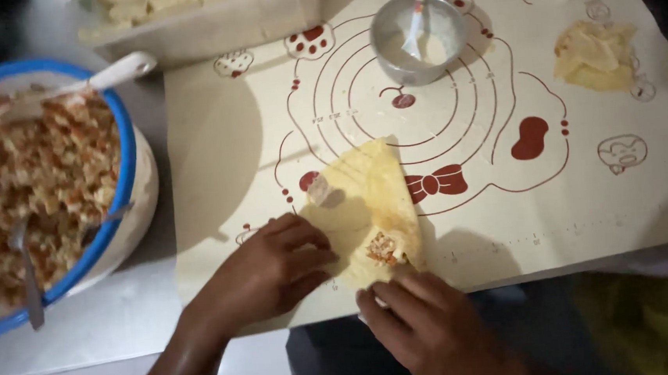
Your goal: Preparing pastries by portioning filling onto wrappers and rolling them up.
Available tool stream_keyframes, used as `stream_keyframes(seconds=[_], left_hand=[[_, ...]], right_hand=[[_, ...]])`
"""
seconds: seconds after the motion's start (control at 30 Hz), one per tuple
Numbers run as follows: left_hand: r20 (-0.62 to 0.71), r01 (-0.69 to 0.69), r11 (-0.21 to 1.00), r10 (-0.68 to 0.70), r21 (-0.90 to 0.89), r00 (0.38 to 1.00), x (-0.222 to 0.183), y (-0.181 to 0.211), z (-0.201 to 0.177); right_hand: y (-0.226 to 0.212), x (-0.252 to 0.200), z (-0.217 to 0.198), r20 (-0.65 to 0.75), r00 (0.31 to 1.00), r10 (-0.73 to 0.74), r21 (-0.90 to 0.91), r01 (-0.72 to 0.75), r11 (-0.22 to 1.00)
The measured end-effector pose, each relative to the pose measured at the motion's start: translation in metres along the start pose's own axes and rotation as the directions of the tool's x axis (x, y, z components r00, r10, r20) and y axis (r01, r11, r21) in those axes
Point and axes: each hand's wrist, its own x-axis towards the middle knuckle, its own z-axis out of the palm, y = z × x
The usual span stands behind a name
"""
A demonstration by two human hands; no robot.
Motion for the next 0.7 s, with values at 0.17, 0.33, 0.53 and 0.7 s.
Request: stream_keyframes(seconds=[0.17,0.33,0.53,0.7], left_hand=[[-0.107,-0.061,0.954,0.096,0.293,0.990,0.025,-0.014,0.011],[0.110,-0.003,0.934,-0.038,0.356,0.993,0.064,-0.029,0.036],[0.152,0.097,0.903,-0.175,0.419,0.973,0.082,-0.050,0.050],[0.055,0.115,0.885,-0.156,0.452,0.986,0.080,-0.057,0.057]], right_hand=[[0.036,0.013,-0.027,-0.043,0.988,0.146,0.054,-0.144,0.988],[0.047,-0.024,-0.024,-0.059,0.969,0.240,0.023,-0.239,0.971],[0.048,-0.074,-0.015,-0.019,0.917,0.399,0.071,-0.397,0.915],[0.045,-0.082,-0.015,-0.036,0.926,0.375,0.107,-0.370,0.923]])
